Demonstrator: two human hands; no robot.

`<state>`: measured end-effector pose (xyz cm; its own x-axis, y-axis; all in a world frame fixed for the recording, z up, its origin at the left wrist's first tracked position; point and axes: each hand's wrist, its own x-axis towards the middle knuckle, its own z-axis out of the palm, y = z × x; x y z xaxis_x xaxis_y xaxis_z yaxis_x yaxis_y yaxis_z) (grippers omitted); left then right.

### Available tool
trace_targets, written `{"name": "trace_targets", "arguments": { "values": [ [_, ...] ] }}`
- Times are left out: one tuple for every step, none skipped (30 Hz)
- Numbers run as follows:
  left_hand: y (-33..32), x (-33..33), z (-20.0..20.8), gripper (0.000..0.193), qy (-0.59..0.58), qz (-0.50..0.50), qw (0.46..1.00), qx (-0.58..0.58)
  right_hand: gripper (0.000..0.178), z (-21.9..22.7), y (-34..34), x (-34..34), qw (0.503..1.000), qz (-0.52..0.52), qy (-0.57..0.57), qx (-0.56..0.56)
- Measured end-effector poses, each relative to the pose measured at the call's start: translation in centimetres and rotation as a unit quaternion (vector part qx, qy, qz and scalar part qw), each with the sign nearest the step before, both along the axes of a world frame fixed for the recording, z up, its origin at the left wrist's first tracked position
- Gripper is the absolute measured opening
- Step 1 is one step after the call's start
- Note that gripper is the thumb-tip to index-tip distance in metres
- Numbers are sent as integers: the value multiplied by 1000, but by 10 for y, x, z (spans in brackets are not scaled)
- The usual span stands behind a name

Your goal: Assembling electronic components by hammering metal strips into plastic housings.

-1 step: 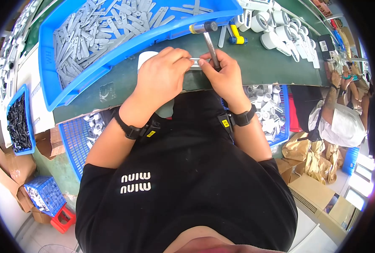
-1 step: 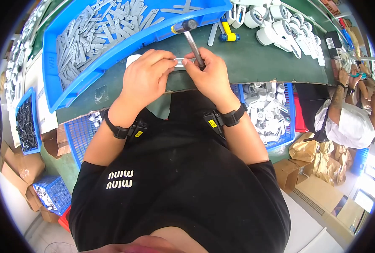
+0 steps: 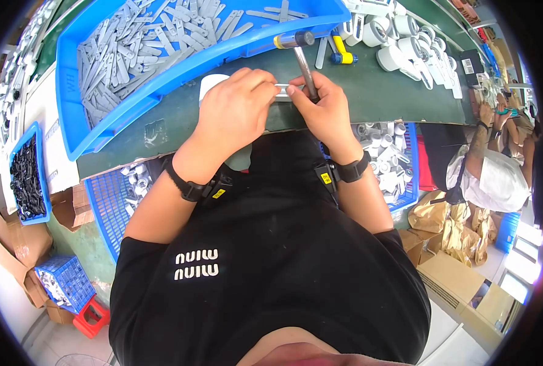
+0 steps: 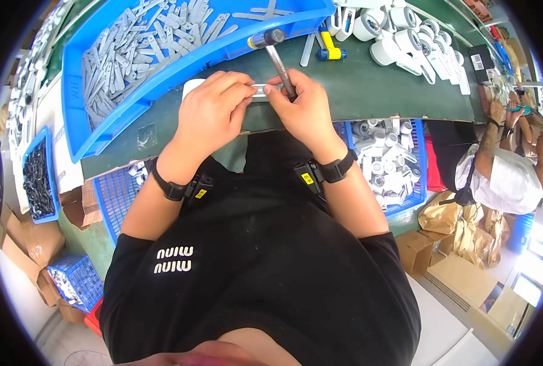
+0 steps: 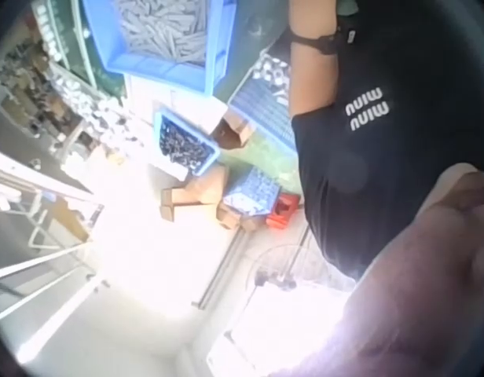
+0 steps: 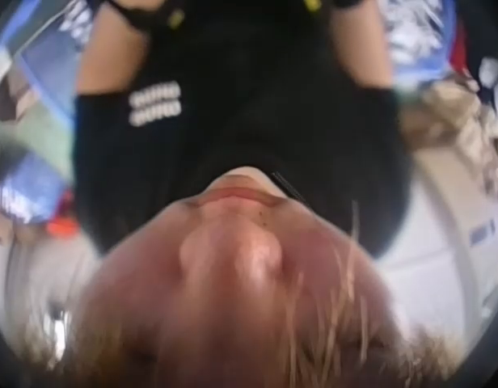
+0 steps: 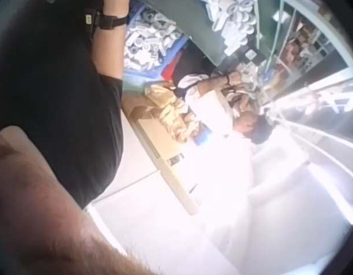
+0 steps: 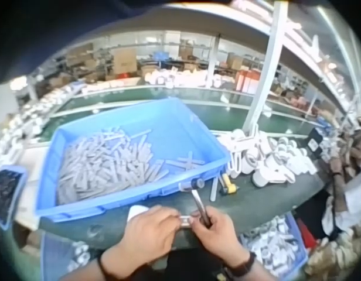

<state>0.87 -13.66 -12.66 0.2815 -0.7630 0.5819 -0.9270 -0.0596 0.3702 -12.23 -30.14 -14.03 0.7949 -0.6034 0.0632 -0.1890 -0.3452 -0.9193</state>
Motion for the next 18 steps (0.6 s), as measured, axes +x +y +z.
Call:
{"name": "trace_targets", "arguments": {
  "values": [
    [-1,-2,4,17,22,-3,1000,9,17,1,0,0,1000,0,-1,-1],
    [-1,-5,7,17,22,-2,1000,8,17,2,1,0,1000,-2,4,-2],
    [-3,-8,9,17,20,-8,1000,-21,17,3,2,0,1000,-4,9,-3],
    [-4,-10,10,16,18,-14,998,-51,17,4,2,0,1000,-4,9,-3],
    [-4,-10,4,16,16,-11,999,-50,16,3,3,1,1000,-2,11,-3],
    [-6,-10,-6,19,-13,-6,999,-47,16,4,2,2,1000,-2,14,-5],
    [-6,-10,-14,21,-42,-1,998,-44,16,3,2,2,1000,0,15,-6],
    [-8,-11,-15,21,-42,-2,998,-45,16,1,0,1,1000,-1,9,-7],
    [-9,-12,-17,19,-61,4,996,-60,17,0,-1,0,1000,-1,4,-8],
    [-10,-13,-18,17,-79,11,994,-76,17,0,-1,0,1000,-3,4,-8],
    [-11,-12,-19,17,-79,10,994,-76,17,0,-1,0,1000,-2,6,-10],
    [-12,-10,-21,21,-113,12,989,-92,17,0,-1,0,1000,-2,7,-11],
    [-13,-10,-23,24,-147,14,983,-109,17,0,0,-1,1000,-2,7,-11],
    [-13,-10,-23,24,-148,14,983,-109,18,0,0,0,1000,-2,6,-10],
    [-12,-10,-23,25,-127,10,986,-107,19,0,-1,0,1000,-2,5,-9],
    [-12,-10,-23,25,-106,7,989,-105,19,1,-1,0,1000,-2,5,-10],
    [-11,-11,-22,25,-105,5,989,-107,18,1,-2,-1,1000,3,3,-16],
    [-9,-12,-21,28,-76,6,994,-84,18,1,-2,-2,1000,9,2,-22]
  ]
}}
